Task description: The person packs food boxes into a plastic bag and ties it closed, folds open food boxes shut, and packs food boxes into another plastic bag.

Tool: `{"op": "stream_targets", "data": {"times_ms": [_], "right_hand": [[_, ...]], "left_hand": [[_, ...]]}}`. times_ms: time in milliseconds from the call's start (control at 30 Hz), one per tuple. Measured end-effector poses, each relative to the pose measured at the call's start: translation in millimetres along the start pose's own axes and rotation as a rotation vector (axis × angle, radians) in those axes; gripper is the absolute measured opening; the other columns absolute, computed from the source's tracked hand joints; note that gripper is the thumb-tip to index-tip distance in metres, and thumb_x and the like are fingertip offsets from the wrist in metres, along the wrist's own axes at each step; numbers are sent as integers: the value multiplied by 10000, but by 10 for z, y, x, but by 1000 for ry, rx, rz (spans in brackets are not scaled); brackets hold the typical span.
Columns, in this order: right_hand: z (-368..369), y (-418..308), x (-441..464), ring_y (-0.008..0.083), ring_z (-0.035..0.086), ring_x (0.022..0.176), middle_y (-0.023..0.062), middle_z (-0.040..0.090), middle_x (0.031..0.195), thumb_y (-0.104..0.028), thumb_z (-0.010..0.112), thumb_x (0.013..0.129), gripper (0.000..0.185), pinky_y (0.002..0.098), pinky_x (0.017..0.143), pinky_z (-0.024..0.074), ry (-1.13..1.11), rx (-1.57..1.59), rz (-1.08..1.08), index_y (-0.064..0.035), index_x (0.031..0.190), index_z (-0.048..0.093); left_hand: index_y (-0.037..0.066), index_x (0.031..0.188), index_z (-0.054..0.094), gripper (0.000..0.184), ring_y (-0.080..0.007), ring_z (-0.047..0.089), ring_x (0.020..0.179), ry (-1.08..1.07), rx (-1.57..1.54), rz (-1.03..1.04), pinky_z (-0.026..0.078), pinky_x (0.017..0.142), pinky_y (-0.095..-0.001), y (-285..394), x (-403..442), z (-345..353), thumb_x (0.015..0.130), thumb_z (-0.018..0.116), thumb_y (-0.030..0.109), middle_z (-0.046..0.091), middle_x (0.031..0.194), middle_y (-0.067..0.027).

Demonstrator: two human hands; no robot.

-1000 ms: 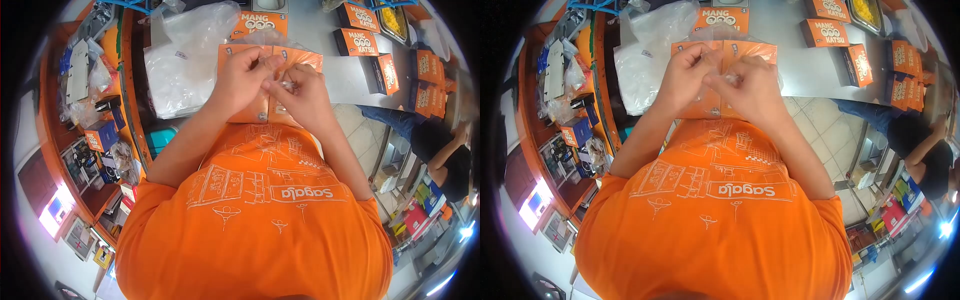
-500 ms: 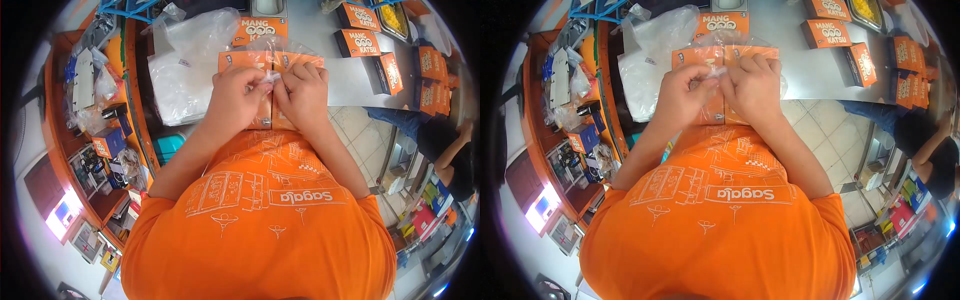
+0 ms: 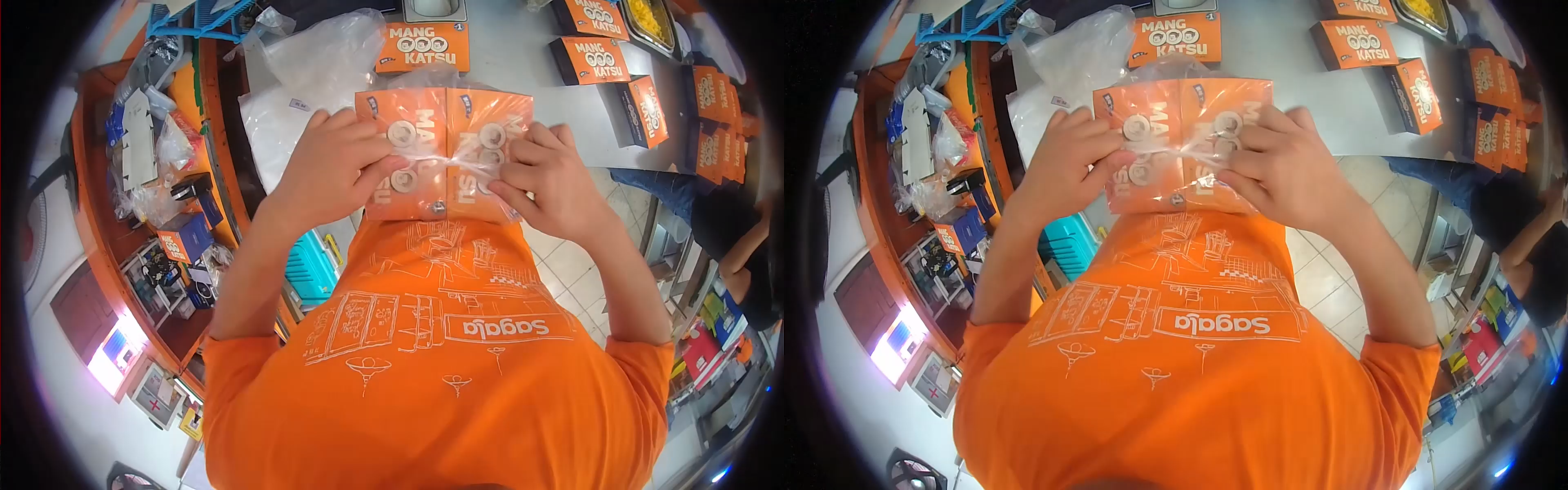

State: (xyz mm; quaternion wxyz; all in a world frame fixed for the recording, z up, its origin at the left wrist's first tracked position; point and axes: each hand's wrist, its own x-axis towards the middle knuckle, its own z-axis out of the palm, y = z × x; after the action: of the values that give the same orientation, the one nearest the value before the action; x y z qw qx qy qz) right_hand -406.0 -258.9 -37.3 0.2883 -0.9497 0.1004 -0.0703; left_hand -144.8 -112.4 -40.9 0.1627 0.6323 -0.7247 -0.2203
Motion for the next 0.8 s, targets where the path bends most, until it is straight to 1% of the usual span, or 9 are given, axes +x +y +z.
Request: {"op": "stream_targets", "data": {"times_ms": [300, 400, 433, 500, 567, 600, 700, 733, 800], "right_hand": [[-4, 208, -405, 215, 442, 791, 25, 467, 716, -135, 719, 782, 177, 359, 779, 321, -150, 194, 271, -67, 671, 599], [10, 192, -277, 198, 478, 842, 55, 520, 753, -140, 729, 774, 199, 355, 770, 365, 78, 323, 228, -56, 679, 575], [32, 143, -150, 180, 500, 837, 72, 553, 798, -163, 707, 813, 225, 334, 736, 389, 163, 607, 192, -54, 686, 556], [81, 57, 26, 162, 522, 833, 89, 586, 842, -187, 684, 853, 255, 312, 702, 413, 245, 887, 146, -52, 693, 538], [144, -6, 134, 122, 539, 722, 100, 620, 937, -262, 596, 944, 329, 246, 577, 404, 13, 1563, 258, -67, 698, 497], [170, -13, 160, 105, 516, 653, 84, 609, 873, -288, 566, 965, 359, 233, 540, 385, 28, 1603, 277, -74, 690, 478], [238, -7, 225, 74, 435, 506, 30, 532, 648, -272, 566, 978, 387, 226, 447, 325, -49, 1476, 666, -83, 665, 438], [295, -78, 236, 66, 368, 457, -11, 431, 542, -222, 586, 970, 395, 240, 420, 293, 21, 1305, 757, -85, 639, 421], [296, -83, 225, 69, 341, 446, -12, 412, 531, -197, 584, 968, 403, 247, 412, 274, 103, 1374, 884, -89, 622, 408]], "left_hand": [[92, 783, 669, 153, -236, 457, 795, -86, -44, -228, 324, 761, -378, -164, -387, -15, 837, 667, 235, 530, 794, -24], [29, 729, 579, 248, -242, 457, 820, 172, -242, -81, 346, 754, -355, 19, -181, -21, 860, 656, 225, 473, 765, -82], [29, 729, 579, 248, -242, 457, 820, 178, -242, -78, 346, 754, -355, 61, -104, 10, 860, 656, 225, 473, 765, -82], [18, 707, 543, 325, -222, 463, 784, 161, -713, 12, 365, 726, -340, 155, 46, 96, 930, 601, 247, 476, 753, -87], [19, 674, 509, 401, -183, 459, 722, 162, -1282, -21, 368, 674, -312, 263, 154, 244, 977, 556, 276, 500, 727, -66], [24, 648, 488, 450, -149, 454, 672, 161, -1693, -85, 365, 633, -289, 267, 178, 318, 1001, 530, 299, 523, 704, -44], [44, 614, 423, 491, -126, 403, 564, 162, -1930, -279, 354, 574, -283, 139, 188, 435, 1029, 480, 300, 476, 607, -32], [44, 614, 423, 491, -126, 403, 564, 157, -1939, -289, 354, 574, -283, 165, 168, 440, 1029, 480, 300, 476, 607, -32], [47, 632, 414, 475, -109, 367, 521, 163, -1454, -547, 334, 524, -286, 291, 215, 304, 1027, 483, 301, 409, 557, -6]]}}
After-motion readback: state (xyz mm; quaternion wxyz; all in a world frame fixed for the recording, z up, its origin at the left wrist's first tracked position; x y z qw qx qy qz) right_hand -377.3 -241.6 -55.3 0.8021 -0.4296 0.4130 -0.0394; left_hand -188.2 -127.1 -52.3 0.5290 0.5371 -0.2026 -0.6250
